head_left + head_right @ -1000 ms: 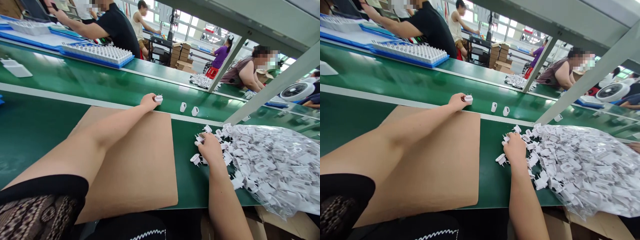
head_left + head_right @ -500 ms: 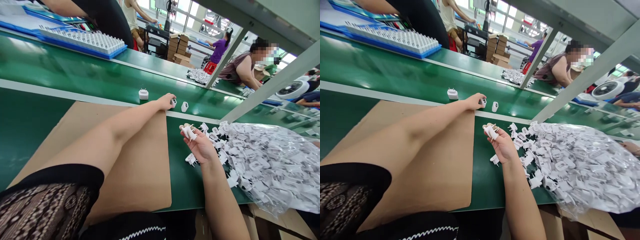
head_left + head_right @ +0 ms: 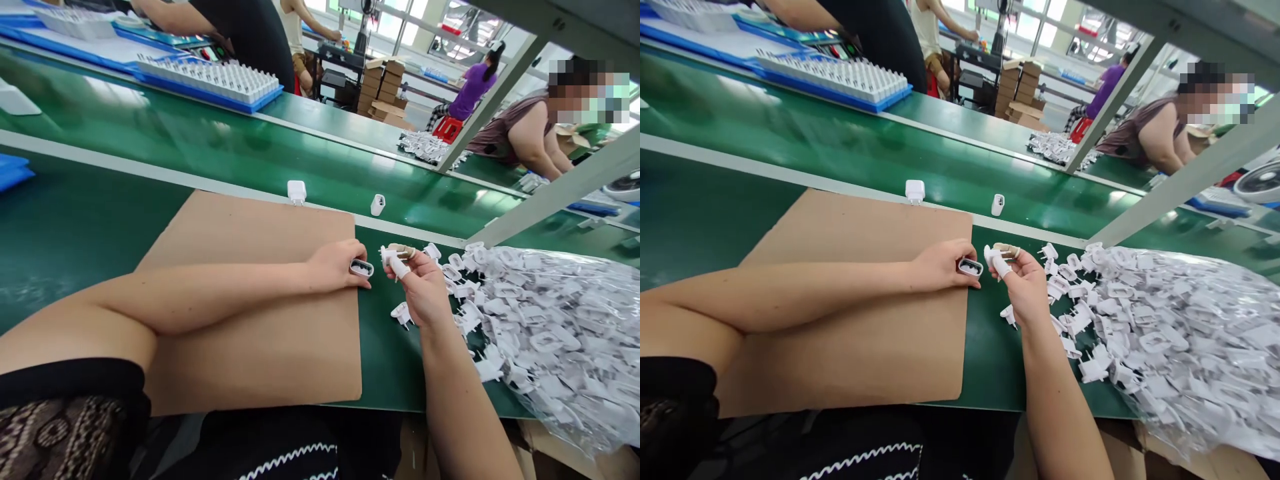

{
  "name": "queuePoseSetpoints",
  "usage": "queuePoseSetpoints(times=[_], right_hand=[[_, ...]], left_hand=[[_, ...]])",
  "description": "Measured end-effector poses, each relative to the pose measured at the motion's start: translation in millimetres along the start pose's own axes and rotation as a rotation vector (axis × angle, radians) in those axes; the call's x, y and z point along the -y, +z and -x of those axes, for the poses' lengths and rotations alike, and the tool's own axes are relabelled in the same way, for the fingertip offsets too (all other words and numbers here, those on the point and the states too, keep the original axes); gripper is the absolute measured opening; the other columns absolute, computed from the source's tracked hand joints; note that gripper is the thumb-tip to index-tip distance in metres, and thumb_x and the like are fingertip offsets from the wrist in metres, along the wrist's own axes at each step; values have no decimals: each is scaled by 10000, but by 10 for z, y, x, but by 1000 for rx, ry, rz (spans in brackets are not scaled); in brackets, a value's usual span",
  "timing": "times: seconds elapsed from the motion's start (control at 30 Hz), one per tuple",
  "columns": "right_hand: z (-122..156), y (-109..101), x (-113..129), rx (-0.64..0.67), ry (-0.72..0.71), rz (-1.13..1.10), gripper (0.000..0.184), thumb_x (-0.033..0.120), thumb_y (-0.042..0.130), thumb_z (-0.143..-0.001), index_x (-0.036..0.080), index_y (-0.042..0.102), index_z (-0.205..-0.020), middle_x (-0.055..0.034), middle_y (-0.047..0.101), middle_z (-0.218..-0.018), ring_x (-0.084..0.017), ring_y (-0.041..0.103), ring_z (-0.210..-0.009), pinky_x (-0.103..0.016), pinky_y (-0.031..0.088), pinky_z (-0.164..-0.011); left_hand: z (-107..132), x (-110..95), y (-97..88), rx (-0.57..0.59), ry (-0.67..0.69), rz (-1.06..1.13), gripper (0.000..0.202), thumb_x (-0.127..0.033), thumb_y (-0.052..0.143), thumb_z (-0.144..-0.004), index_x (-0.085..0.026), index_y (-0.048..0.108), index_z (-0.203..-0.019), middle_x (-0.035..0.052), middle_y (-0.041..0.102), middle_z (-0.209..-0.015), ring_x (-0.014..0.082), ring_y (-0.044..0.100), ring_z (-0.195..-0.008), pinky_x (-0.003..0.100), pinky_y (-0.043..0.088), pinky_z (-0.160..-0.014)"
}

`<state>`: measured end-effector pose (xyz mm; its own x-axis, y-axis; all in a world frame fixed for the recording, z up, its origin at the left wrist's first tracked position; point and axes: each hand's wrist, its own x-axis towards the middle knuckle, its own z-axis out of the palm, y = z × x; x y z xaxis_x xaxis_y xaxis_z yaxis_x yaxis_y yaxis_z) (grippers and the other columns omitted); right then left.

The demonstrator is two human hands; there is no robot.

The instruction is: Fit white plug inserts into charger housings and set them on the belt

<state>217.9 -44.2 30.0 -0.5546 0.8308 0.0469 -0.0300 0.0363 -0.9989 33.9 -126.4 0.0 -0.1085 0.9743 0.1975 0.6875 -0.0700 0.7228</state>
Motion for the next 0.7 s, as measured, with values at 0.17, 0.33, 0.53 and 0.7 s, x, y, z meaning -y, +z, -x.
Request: queuePoseSetpoints(times=[0.17, 0.33, 0.53, 0.7], right_hand=[[15, 41, -87, 64, -119, 209, 344, 421, 833, -746, 230, 703, -1001, -72, 753, -1060, -218, 699, -943, -409, 582, -883], [73, 13, -51, 46, -282, 436, 375, 299, 773, -814, 240, 674, -1171, -75, 747, -1130, -214, 700, -982, -402, 580, -906], [93, 16, 14, 142, -465, 858, 260, 253, 657, -890, 258, 735, -1138, -61, 756, -1036, -239, 680, -928, -423, 575, -866], [70, 70, -14, 156, -557, 976, 289, 191, 568, -901, 263, 739, -1122, -62, 757, -1039, -249, 686, -970, -413, 573, -867]], left_hand=[[121, 122, 70, 81, -33, 296, 482, -454, 863, -720, -197, 713, -1100, 6, 661, -837, 155, 575, -690, 285, 456, -643], [137, 179, 88, 97, -55, 400, 391, -399, 813, -758, -182, 735, -1074, 3, 664, -801, 145, 576, -678, 269, 456, -634], [115, 153, 73, 106, -17, 376, 312, -450, 786, -779, -182, 730, -927, 0, 634, -771, 138, 554, -667, 260, 420, -597], [114, 156, 61, 96, 0, 381, 293, -440, 775, -786, -178, 720, -905, 10, 633, -797, 143, 558, -691, 260, 413, -607]])
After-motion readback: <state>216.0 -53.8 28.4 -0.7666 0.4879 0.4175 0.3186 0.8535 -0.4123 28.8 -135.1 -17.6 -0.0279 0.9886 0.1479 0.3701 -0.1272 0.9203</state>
